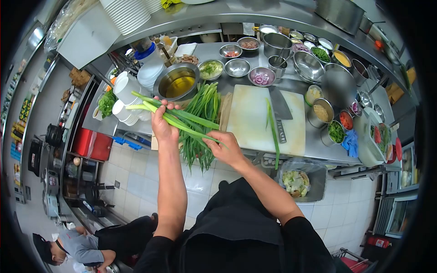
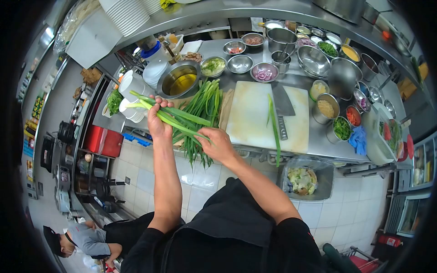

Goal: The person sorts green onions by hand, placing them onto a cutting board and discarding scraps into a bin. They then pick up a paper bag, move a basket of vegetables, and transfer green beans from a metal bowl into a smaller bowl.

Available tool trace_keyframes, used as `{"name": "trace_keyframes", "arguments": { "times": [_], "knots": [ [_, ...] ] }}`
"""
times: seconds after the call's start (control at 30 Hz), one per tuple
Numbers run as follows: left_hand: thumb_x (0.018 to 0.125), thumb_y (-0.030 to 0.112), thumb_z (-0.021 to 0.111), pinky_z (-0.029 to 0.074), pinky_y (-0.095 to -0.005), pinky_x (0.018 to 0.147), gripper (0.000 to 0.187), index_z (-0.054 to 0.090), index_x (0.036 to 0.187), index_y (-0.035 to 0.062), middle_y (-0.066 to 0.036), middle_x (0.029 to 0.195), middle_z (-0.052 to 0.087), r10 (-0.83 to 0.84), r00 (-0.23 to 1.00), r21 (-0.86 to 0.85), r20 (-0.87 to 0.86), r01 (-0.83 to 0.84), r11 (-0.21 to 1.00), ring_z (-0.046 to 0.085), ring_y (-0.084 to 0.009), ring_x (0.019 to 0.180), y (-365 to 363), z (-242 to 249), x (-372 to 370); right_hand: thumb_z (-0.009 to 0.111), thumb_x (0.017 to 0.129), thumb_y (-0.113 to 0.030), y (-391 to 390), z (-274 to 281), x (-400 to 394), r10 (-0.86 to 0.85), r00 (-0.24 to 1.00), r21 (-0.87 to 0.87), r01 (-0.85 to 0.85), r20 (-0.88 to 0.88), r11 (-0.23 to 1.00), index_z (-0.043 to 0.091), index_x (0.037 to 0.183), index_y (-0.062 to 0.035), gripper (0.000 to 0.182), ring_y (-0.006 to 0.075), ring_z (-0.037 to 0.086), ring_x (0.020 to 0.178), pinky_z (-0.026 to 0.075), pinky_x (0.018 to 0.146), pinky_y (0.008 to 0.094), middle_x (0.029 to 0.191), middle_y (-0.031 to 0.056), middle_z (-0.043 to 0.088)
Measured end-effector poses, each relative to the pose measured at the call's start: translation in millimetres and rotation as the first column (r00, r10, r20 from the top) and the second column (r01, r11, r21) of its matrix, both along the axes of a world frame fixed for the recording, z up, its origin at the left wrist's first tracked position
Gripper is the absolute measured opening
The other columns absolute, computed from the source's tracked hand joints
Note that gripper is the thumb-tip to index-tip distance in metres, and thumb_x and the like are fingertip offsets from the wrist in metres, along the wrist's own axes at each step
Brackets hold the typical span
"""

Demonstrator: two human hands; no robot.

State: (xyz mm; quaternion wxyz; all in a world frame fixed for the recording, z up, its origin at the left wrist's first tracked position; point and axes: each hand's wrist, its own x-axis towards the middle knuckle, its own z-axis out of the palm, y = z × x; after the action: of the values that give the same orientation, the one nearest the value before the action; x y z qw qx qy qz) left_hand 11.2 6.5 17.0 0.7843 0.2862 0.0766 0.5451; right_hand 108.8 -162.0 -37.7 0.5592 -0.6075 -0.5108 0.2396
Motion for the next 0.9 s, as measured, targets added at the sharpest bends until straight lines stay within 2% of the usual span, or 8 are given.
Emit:
{"name": "trace_keyframes", "arguments": {
  "times": [0.1,0.17,0.27,0.43,0.53,0.63,0.8,0.9],
  "knots": [
    [0.079,-0.007,0.04,0.043,-0.0346,0.066,0.035,0.037,0.11,0.0092,-0.005,0.083,0.046,0.096,0.995,-0.005,-0.013,-0.096,0.995,0.045,-0.0159,0.07,14.7,-11.0,-3.0,0.051,0.091,-0.024,8.8,-16.0,2.2,-0.161,0.979,0.132,0.177,-0.128,0.975,0.063,0.084,-0.0025,0.025,0.0127,0.054,0.064,0.043,0.058,0.0271,0.078,0.0027,0.061],
    [0.078,-0.009,0.037,0.042,-0.0343,0.064,0.033,0.036,0.106,0.0086,-0.006,0.082,0.045,0.179,0.978,-0.111,0.109,-0.167,0.98,0.044,-0.0157,0.068,35.5,-22.5,-14.2,0.049,0.092,-0.018,3.6,-26.8,14.3,-0.267,0.749,0.109,0.411,-0.606,0.905,0.061,0.09,-0.0056,0.018,0.0094,0.046,0.055,0.039,0.049,0.0234,0.074,0.0028,0.059],
    [0.078,-0.01,0.035,0.042,-0.0344,0.064,0.031,0.035,0.104,0.0083,-0.006,0.081,0.045,0.199,0.976,-0.169,0.082,-0.183,0.968,0.044,-0.0164,0.067,42.2,-13.5,-18.3,0.047,0.092,-0.016,-1.7,-47.8,35.8,-0.049,0.612,0.127,0.241,-0.789,0.962,0.058,0.099,-0.0081,0.015,0.0055,0.037,0.053,0.031,0.044,0.0182,0.077,0.0031,0.057],
    [0.08,-0.009,0.035,0.043,-0.0346,0.064,0.027,0.036,0.1,0.0083,-0.007,0.081,0.046,0.105,0.99,-0.203,0.096,-0.084,0.975,0.044,-0.0172,0.066,43.1,-7.6,-5.9,0.046,0.094,-0.024,16.4,-47.1,47.4,0.071,0.575,0.125,0.055,-0.815,0.991,0.055,0.107,-0.0079,0.023,0.0037,0.032,0.054,0.026,0.044,0.0165,0.084,0.0004,0.05],
    [0.08,-0.009,0.035,0.043,-0.0344,0.064,0.025,0.037,0.098,0.0077,-0.007,0.081,0.046,0.085,0.992,-0.205,0.095,-0.064,0.977,0.045,-0.0172,0.066,48.2,-7.0,-1.2,0.044,0.092,-0.04,27.9,-72.7,44.5,0.242,0.604,0.077,-0.286,-0.759,0.955,0.056,0.108,-0.0092,0.037,0.0036,0.032,0.056,0.027,0.047,0.0183,0.08,-0.0052,0.045],
    [0.08,-0.009,0.035,0.042,-0.034,0.063,0.024,0.038,0.097,0.0073,-0.007,0.08,0.046,0.098,0.992,-0.219,0.079,-0.078,0.972,0.044,-0.017,0.066,49.0,-3.5,4.0,0.046,0.092,-0.04,23.6,-84.9,29.5,0.373,0.554,0.087,-0.473,-0.744,0.877,0.058,0.103,-0.009,0.036,0.0033,0.033,0.056,0.028,0.048,0.0195,0.075,-0.0064,0.045],
    [0.078,-0.01,0.037,0.041,-0.0324,0.06,0.026,0.038,0.098,0.0072,-0.006,0.079,0.045,0.142,0.989,-0.166,0.049,-0.132,0.977,0.043,-0.0158,0.064,56.8,-8.1,2.6,0.049,0.092,-0.033,6.2,-87.0,17.2,0.244,0.716,-0.055,-0.367,-0.654,0.928,0.054,0.083,-0.0084,0.027,0.0035,0.035,0.055,0.027,0.046,0.0195,0.066,-0.0052,0.043],
    [0.075,-0.012,0.037,0.038,-0.0304,0.057,0.027,0.04,0.095,0.0066,-0.007,0.077,0.043,0.118,0.993,-0.129,0.009,-0.116,0.985,0.04,-0.0164,0.062,57.6,-22.1,8.5,0.046,0.093,-0.032,-11.8,-90.0,18.2,0.056,0.361,0.037,-0.061,-0.931,0.997,0.047,0.08,-0.0111,0.025,0.0061,0.035,0.056,0.028,0.046,0.0191,0.069,-0.0029,0.042]
  ]
}}
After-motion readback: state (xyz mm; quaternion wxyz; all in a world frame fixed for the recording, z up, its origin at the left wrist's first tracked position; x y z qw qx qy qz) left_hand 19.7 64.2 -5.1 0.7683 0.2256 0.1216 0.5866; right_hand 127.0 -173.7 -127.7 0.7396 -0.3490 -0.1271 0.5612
